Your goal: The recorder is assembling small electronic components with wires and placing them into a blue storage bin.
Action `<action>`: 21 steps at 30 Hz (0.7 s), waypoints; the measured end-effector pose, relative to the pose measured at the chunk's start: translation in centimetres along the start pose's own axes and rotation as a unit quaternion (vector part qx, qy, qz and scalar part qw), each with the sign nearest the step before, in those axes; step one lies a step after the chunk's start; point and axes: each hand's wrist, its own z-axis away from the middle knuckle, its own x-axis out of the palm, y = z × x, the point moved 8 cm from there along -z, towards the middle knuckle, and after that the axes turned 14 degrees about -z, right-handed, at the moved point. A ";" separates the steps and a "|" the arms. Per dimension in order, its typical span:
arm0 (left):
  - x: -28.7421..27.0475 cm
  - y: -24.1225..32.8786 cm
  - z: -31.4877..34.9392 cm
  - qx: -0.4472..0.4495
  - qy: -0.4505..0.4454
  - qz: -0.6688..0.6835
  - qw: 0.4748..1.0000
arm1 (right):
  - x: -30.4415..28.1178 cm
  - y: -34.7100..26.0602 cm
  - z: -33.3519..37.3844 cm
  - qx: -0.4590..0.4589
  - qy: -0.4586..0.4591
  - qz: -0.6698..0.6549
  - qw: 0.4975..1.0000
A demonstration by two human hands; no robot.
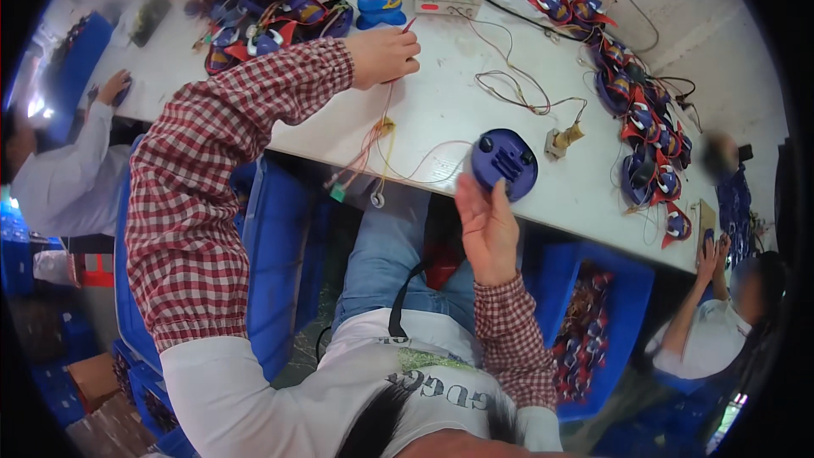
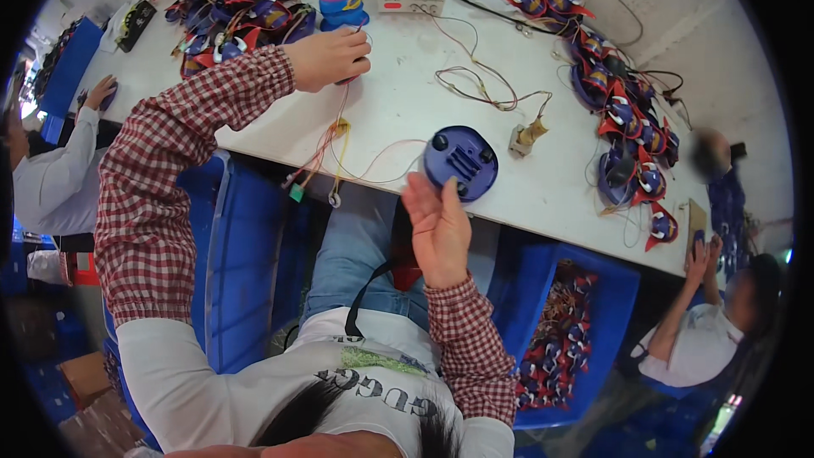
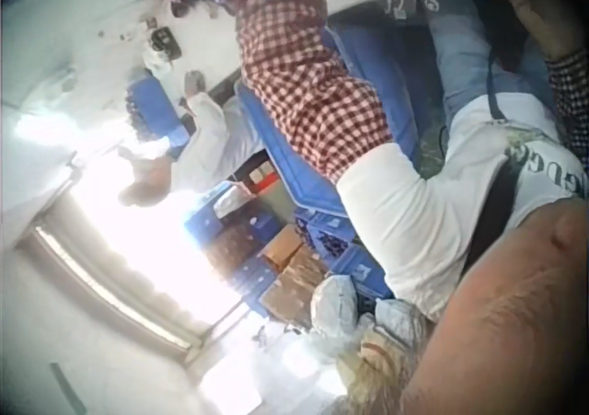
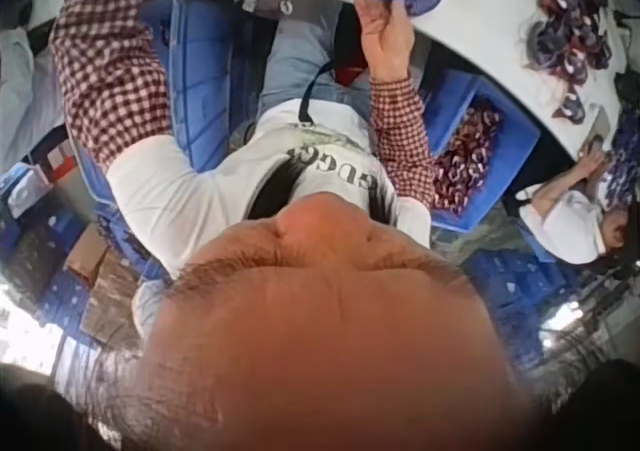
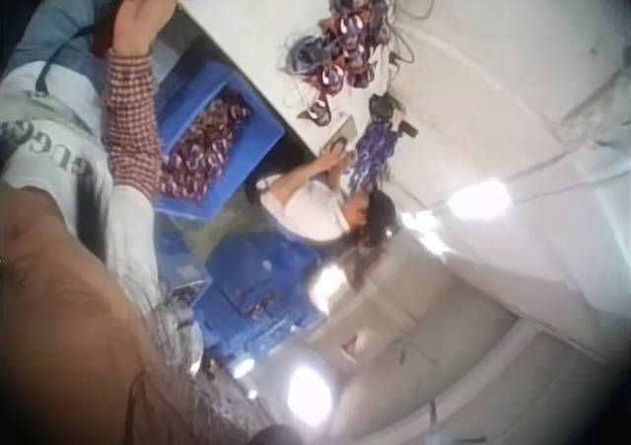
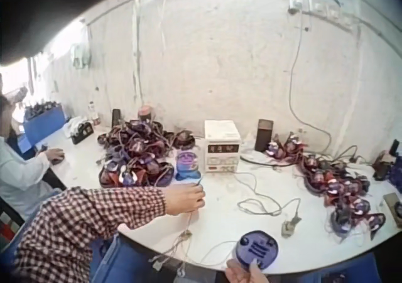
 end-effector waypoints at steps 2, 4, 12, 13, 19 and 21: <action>0.3 0.3 -1.2 0.015 0.030 -0.005 0.999 | 0.2 1.7 -0.3 0.084 -0.036 0.040 0.995; 0.7 0.7 -2.3 0.035 -0.013 0.020 0.999 | 1.0 2.7 -0.1 0.119 -0.026 0.051 0.991; 1.7 -0.7 -7.1 -0.063 -0.077 0.113 0.989 | 0.6 3.6 1.9 0.253 -0.064 0.233 0.937; 1.6 -1.6 -7.3 -0.127 -0.040 0.124 0.983 | 0.9 2.7 2.1 0.217 -0.062 0.268 0.937; 2.1 -5.3 -5.7 -0.423 0.148 0.168 0.878 | 7.5 -7.6 3.4 -0.227 -0.113 0.530 0.809; 2.4 -6.8 -3.4 -0.551 0.146 0.184 0.800 | 10.0 -11.5 2.4 -0.370 -0.117 0.592 0.707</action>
